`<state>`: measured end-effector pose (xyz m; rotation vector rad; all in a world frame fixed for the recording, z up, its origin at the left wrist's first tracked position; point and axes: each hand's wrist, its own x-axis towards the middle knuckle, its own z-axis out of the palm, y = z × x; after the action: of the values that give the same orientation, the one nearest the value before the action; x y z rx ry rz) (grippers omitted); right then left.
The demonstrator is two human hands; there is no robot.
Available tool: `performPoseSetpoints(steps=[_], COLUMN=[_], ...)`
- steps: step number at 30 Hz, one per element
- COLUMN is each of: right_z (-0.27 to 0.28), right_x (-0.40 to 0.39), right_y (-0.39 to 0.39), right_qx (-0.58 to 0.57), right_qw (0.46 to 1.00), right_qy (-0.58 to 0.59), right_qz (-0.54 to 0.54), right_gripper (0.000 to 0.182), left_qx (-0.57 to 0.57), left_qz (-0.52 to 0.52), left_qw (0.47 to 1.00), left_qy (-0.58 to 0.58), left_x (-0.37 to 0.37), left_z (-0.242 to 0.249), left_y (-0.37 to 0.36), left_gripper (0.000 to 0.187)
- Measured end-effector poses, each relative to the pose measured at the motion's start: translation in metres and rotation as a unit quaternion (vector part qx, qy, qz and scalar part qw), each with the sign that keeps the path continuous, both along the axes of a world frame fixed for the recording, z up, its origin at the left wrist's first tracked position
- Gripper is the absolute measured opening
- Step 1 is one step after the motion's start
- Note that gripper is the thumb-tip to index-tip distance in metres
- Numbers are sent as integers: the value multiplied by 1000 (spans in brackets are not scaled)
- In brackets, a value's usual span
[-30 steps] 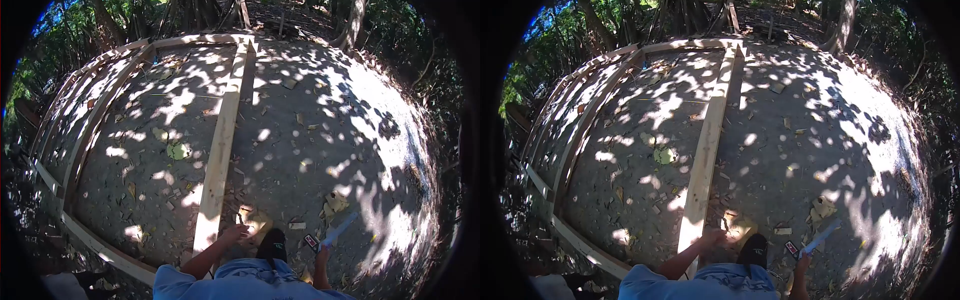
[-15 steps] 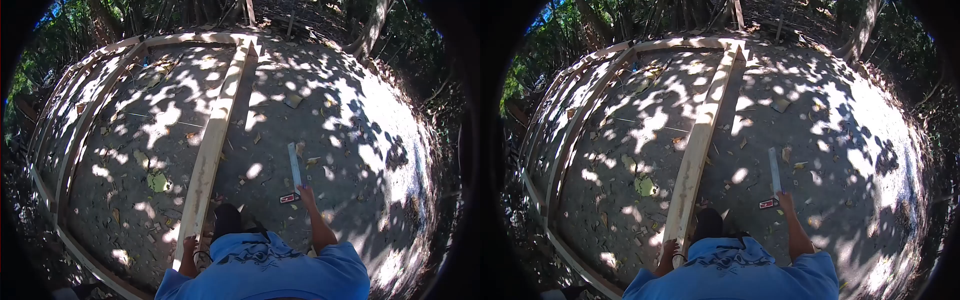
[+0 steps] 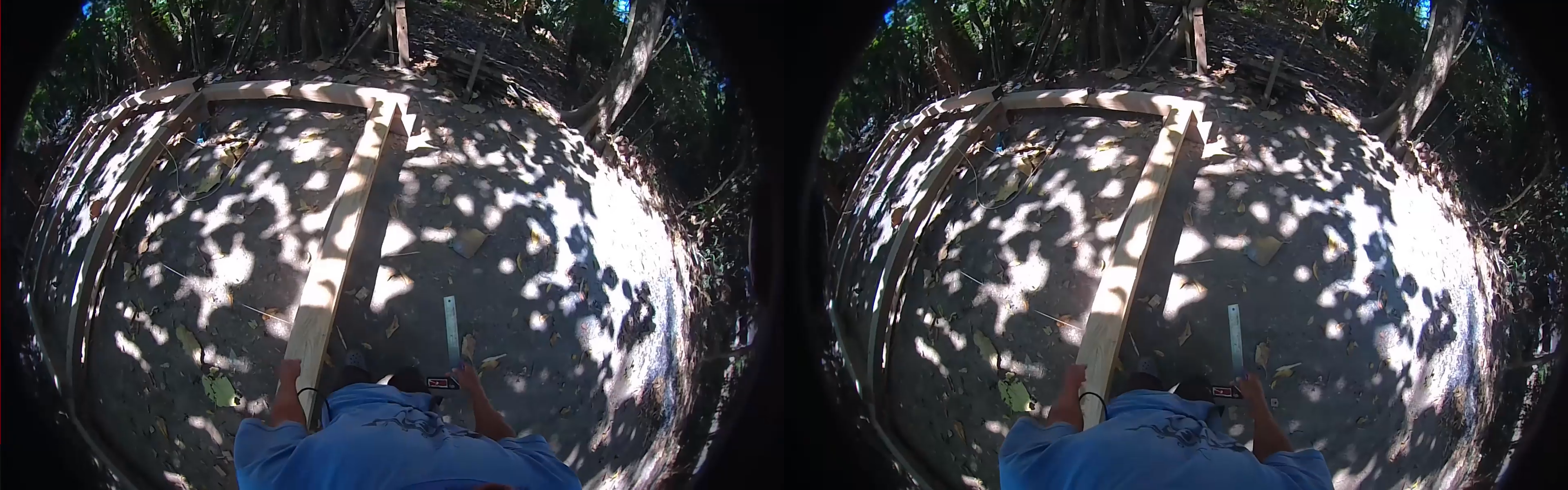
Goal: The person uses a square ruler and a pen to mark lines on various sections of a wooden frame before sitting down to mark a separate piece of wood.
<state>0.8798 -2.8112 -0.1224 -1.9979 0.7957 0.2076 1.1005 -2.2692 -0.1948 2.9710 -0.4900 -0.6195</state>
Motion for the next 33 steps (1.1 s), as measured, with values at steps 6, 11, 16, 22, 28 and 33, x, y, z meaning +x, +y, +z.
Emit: performPoseSetpoints(steps=[6,11,16,22,28,33], right_z=[-33,-143,-50,17,38,60], right_x=[53,169,456,777,1000,1136], right_y=[-121,-246,-351,-451,-495,-538], right_qx=[-177,-152,-196,-153,-222,-272], right_qw=[979,988,922,978,959,936], right_qy=[59,15,140,4,65,102], right_qz=[85,31,303,144,161,201], right_gripper=[27,23,20,28,42,40], left_qx=[-444,-579,-508,-320,-233,-445], left_qz=[227,274,346,561,597,468], left_qw=[863,756,680,621,683,739], left_qy=[79,134,399,445,351,190], left_x=[362,499,510,536,738,955], left_z=[98,144,40,30,5,66], left_y=[-230,-399,-416,-401,-471,-601], left_gripper=[33,21,26,36,40,36])
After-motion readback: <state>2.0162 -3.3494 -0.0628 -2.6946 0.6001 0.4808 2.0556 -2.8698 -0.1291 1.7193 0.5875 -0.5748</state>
